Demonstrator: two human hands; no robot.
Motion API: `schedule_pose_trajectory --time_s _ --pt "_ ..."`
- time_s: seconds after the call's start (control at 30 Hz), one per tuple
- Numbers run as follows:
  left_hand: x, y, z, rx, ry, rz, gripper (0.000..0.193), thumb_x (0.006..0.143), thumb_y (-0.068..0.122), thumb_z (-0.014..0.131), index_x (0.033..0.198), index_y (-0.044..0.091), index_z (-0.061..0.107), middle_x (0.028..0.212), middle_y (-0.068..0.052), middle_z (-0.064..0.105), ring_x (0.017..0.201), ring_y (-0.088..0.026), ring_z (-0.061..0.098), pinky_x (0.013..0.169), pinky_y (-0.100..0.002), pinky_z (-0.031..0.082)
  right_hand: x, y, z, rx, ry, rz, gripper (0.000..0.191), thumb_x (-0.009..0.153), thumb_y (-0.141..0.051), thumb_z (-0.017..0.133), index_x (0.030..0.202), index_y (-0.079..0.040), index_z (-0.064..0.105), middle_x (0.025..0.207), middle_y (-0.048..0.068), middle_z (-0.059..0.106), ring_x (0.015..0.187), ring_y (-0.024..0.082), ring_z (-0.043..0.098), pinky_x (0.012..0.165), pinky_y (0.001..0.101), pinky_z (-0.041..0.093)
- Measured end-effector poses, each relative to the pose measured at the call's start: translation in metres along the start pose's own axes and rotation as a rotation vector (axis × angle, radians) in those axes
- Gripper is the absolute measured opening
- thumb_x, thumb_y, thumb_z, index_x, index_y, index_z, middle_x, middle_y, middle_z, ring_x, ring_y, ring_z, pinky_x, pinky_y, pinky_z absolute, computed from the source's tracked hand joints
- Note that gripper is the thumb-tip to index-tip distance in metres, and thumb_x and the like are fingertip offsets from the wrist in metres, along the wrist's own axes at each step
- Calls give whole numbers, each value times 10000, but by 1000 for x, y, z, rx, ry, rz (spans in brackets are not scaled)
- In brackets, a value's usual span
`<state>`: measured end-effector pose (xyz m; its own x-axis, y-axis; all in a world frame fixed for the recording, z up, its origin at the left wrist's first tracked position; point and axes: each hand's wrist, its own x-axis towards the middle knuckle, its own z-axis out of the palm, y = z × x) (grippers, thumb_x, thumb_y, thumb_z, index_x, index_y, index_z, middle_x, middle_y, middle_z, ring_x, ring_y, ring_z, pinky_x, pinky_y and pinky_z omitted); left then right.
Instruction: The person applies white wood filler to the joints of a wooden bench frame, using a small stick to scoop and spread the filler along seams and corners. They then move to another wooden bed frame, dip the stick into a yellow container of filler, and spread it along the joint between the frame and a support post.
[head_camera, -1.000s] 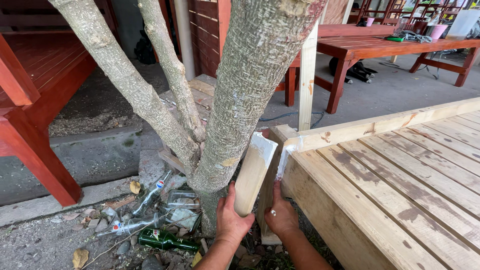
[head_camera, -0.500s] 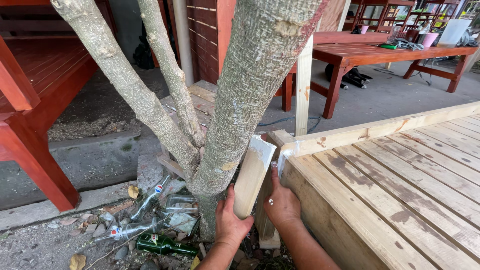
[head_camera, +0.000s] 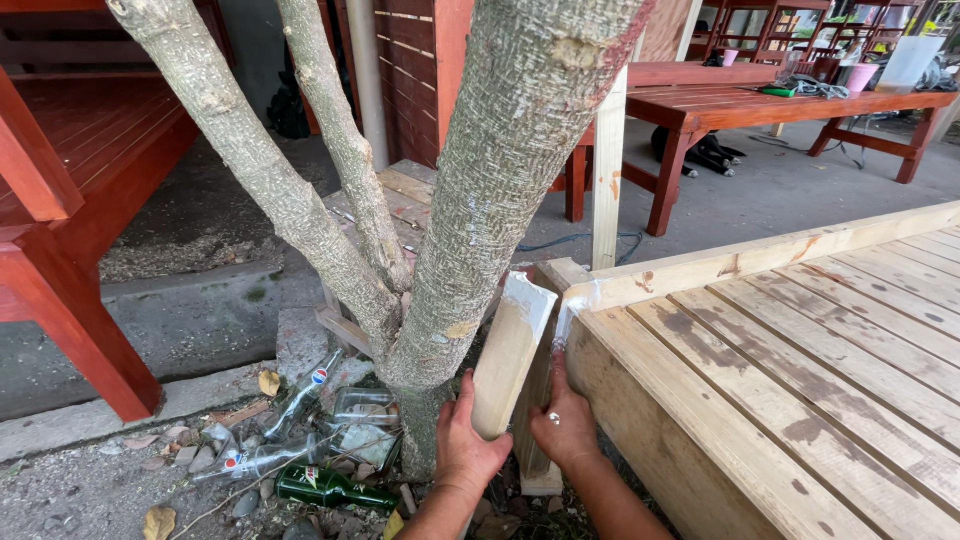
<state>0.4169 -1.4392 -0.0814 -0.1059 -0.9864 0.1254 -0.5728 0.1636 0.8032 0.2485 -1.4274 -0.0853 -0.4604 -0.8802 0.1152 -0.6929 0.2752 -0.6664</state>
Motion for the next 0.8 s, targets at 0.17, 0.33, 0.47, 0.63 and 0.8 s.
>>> schedule_pose_trajectory --time_s 0.17,0.33,0.47,0.63,0.8 --pt "0 0 1 -48 4 -3 1163 605 214 850 1594 294 244 1211 -148 560 1139 -335 616 1020 -401 544 9 16 14 -66 26 -136 1108 760 -132 757 1597 -320 54 1482 251 514 1250 461 543 1016 475 456" --pt "-2 -6 1 -95 -8 -2 1138 602 171 832 1586 294 273 1220 -134 556 1142 -322 627 1016 -392 550 -14 3 4 114 -316 347 972 888 -71 567 1661 -424 95 1332 134 668 964 332 747 821 438 629" --pt "-4 -14 5 -99 -6 -20 1123 593 161 834 1576 297 307 1210 -132 580 1128 -314 646 1016 -383 556 -12 -13 3 545 -114 395 560 969 -97 550 1524 -159 507 1073 127 760 663 252 668 616 411 566" --pt "-4 -28 9 -89 63 62 1139 567 158 874 1572 275 351 1182 -159 604 1091 -353 649 988 -411 552 8 -17 -16 1072 126 102 366 936 -50 503 1237 -78 710 951 31 696 711 113 571 620 299 493" --pt "-2 -39 10 -100 92 136 1106 548 114 853 1541 268 389 1144 -163 622 1064 -361 675 967 -414 571 17 -36 -42 1081 137 -6 383 859 1 512 1171 -41 730 962 37 725 841 141 622 754 303 500"
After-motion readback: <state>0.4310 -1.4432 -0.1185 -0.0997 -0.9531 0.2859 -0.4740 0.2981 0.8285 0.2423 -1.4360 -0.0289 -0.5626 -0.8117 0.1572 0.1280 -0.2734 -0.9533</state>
